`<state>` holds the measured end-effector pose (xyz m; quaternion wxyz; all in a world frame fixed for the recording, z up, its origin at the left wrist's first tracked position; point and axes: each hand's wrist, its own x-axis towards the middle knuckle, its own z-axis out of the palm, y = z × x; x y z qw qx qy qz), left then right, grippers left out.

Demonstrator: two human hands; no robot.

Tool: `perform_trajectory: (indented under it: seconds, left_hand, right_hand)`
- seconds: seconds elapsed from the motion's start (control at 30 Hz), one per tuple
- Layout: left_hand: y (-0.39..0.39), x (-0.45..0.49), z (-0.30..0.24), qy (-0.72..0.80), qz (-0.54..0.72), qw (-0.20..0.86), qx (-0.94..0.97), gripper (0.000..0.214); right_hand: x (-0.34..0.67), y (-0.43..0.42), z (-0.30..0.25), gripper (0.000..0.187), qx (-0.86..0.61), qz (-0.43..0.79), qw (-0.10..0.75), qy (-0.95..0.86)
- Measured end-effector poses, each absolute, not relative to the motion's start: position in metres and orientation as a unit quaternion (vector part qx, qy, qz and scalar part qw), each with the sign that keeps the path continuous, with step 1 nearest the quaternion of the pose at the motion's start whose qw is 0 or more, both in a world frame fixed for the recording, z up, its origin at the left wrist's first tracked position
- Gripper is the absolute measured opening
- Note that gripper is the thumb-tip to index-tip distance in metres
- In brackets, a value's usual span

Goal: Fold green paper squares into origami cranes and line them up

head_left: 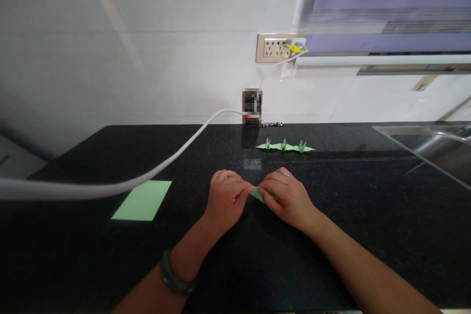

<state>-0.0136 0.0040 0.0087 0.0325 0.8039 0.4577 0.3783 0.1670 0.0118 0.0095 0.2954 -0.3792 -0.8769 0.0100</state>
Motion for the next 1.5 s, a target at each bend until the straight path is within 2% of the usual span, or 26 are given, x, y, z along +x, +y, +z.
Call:
perform_trajectory:
  seconds: [0.27, 0.37, 0.43, 0.5, 0.6, 0.8, 0.97, 1.07, 1.17, 1.23, 1.3, 1.5]
  left_hand:
    - [0.013, -0.027, 0.008, 0.497, 0.432, 0.02, 0.752, 0.017]
    - [0.013, -0.026, 0.009, 0.5, 0.437, 0.021, 0.748, 0.018]
    - [0.011, -0.023, 0.009, 0.481, 0.426, 0.031, 0.766, 0.017]
    - [0.008, -0.018, 0.01, 0.446, 0.409, 0.047, 0.794, 0.017]
    - [0.003, -0.012, 0.01, 0.425, 0.405, 0.068, 0.807, 0.016]
    - [0.0, -0.009, 0.01, 0.401, 0.418, 0.101, 0.809, 0.013]
    - [0.003, -0.018, 0.012, 0.468, 0.457, 0.108, 0.749, 0.015]
    - [0.005, -0.02, 0.011, 0.534, 0.537, 0.174, 0.629, 0.017]
    - [0.005, -0.017, 0.009, 0.459, 0.551, 0.363, 0.596, 0.037]
    - [0.004, -0.013, 0.008, 0.455, 0.507, 0.433, 0.59, 0.027]
    - [0.003, -0.013, 0.007, 0.48, 0.498, 0.449, 0.566, 0.022]
    - [0.014, -0.023, 0.008, 0.512, 0.612, 0.419, 0.433, 0.023]
  right_hand:
    - [0.183, 0.024, 0.009, 0.012, -0.421, -0.012, 0.325, -0.847]
    - [0.185, 0.024, 0.011, 0.012, -0.448, -0.037, 0.37, -0.813]
    - [0.181, 0.021, 0.012, 0.023, -0.444, -0.046, 0.395, -0.803]
    - [0.174, 0.016, 0.013, 0.033, -0.401, -0.019, 0.368, -0.839]
    - [0.165, 0.009, 0.01, 0.017, -0.337, 0.029, 0.322, -0.884]
    - [0.161, 0.006, 0.007, 0.016, -0.323, 0.049, 0.32, -0.889]
    - [0.164, 0.008, 0.009, 0.014, -0.348, 0.062, 0.359, -0.864]
    - [0.163, 0.007, 0.008, 0.013, -0.394, 0.084, 0.422, -0.812]
    - [0.157, 0.002, 0.006, 0.013, -0.394, 0.133, 0.452, -0.789]
    - [0.154, -0.001, 0.005, 0.013, -0.378, 0.16, 0.443, -0.797]
    - [0.154, 0.0, 0.003, 0.014, -0.376, 0.171, 0.431, -0.802]
    - [0.16, 0.01, -0.002, 0.018, -0.447, 0.154, 0.44, -0.764]
